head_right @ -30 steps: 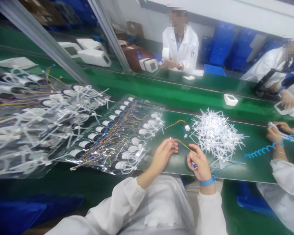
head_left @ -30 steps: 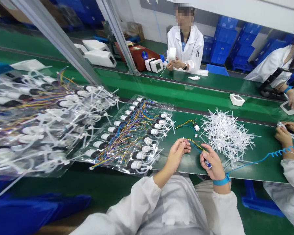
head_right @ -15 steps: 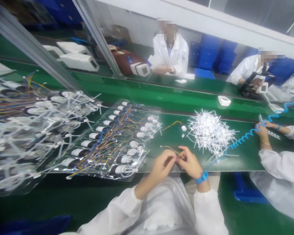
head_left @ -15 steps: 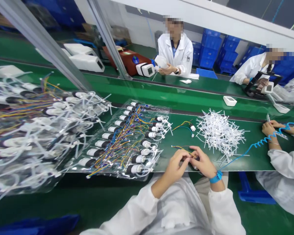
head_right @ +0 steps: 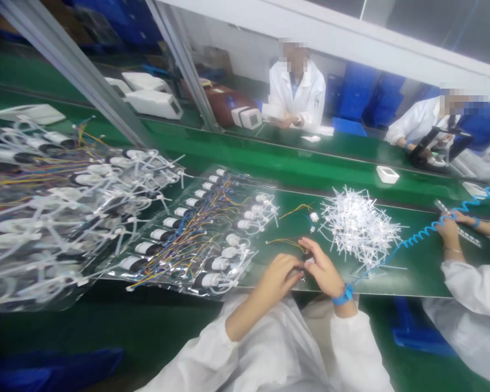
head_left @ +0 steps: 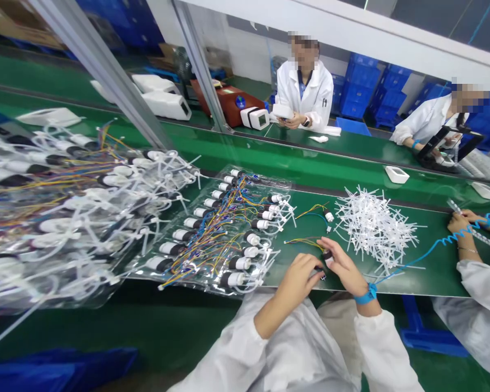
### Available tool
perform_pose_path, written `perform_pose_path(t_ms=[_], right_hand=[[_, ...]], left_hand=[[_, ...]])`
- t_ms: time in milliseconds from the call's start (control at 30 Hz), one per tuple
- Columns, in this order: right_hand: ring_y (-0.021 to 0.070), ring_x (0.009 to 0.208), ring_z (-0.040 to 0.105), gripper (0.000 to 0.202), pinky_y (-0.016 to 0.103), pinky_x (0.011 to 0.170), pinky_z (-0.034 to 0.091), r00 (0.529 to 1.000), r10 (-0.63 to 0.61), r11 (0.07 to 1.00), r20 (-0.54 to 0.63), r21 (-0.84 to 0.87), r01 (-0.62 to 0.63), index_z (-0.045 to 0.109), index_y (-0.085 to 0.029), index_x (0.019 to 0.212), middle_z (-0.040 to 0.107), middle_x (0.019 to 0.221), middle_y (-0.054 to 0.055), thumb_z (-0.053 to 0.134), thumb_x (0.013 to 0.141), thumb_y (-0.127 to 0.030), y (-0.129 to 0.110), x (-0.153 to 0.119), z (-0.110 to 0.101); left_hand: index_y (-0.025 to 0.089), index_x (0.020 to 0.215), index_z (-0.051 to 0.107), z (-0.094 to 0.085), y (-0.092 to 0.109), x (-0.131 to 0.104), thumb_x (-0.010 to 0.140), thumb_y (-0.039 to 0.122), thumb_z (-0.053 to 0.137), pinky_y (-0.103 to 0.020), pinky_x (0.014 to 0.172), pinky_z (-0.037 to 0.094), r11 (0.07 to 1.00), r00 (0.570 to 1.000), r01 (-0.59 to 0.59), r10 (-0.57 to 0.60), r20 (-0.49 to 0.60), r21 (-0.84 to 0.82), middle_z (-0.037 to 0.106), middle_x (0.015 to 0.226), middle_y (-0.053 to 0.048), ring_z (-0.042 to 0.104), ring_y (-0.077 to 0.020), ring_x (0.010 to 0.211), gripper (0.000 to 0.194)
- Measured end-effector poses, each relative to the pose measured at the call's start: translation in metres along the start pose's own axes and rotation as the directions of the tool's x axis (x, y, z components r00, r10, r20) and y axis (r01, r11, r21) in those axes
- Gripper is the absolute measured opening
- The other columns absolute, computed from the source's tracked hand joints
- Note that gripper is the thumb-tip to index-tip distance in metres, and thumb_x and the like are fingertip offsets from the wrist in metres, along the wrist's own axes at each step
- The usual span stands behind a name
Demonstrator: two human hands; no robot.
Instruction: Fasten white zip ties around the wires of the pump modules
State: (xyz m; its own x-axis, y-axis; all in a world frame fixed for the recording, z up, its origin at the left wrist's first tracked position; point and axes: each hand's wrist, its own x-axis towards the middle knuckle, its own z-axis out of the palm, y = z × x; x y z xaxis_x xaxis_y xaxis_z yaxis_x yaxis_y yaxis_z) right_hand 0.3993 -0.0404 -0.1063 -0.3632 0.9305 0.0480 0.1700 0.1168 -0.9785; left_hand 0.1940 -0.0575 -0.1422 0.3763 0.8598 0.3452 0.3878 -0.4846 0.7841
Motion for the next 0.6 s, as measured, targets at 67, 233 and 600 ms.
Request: perform_pose_path(t_ms=[67, 233, 600], right_hand=[[0.027, 0.16, 0.051, 0.054, 0.054, 0.137, 0.035, 1.0, 0.022, 0.995, -0.01, 0.098, -0.021, 0.061, -0.033, 0.159, 0.061, 0.168, 0.007, 0.061, 0.105, -0.028, 0.0, 0.002, -0.003], [0.03, 0.122, 0.075, 0.038, 0.045, 0.091, 0.068, 0.902, 0.07, 0.997, -0.427, 0.058, -0.05, 0.08, -0.026, 0.131, 0.052, 0.171, 0.013, 0.064, 0.106, -0.05, 0.007, 0.022, -0.01], [0.0304, 0.115, 0.073, 0.064, 0.051, 0.105, 0.062, 0.81, 0.015, 0.851, -0.586, -0.418, -0.318, 0.063, -0.021, 0.16, 0.044, 0.169, 0.023, 0.06, 0.106, -0.055, 0.04, 0.064, -0.011]], left_hand=[[0.021, 0.107, 0.07, 0.001, -0.002, -0.001, 0.105, 0.02, 0.074, -0.04, 0.099, 0.052, 0.999, 0.999, 0.032, -0.032, -0.038, 0.008, 0.075, 0.108, -0.006, 0.065, -0.0271, 0.108, 0.004], [0.021, 0.105, 0.07, -0.002, 0.002, -0.002, 0.104, 0.023, 0.075, -0.039, 0.096, 0.052, 0.998, 0.998, 0.06, -0.06, -0.032, -0.004, 0.074, 0.107, -0.007, 0.064, -0.0282, 0.108, 0.005], [0.022, 0.111, 0.07, -0.006, 0.006, -0.006, 0.104, 0.021, 0.071, -0.042, 0.1, 0.054, 0.999, 1.0, 0.029, -0.029, 0.01, -0.033, 0.074, 0.112, -0.009, 0.064, -0.0294, 0.112, 0.008]])
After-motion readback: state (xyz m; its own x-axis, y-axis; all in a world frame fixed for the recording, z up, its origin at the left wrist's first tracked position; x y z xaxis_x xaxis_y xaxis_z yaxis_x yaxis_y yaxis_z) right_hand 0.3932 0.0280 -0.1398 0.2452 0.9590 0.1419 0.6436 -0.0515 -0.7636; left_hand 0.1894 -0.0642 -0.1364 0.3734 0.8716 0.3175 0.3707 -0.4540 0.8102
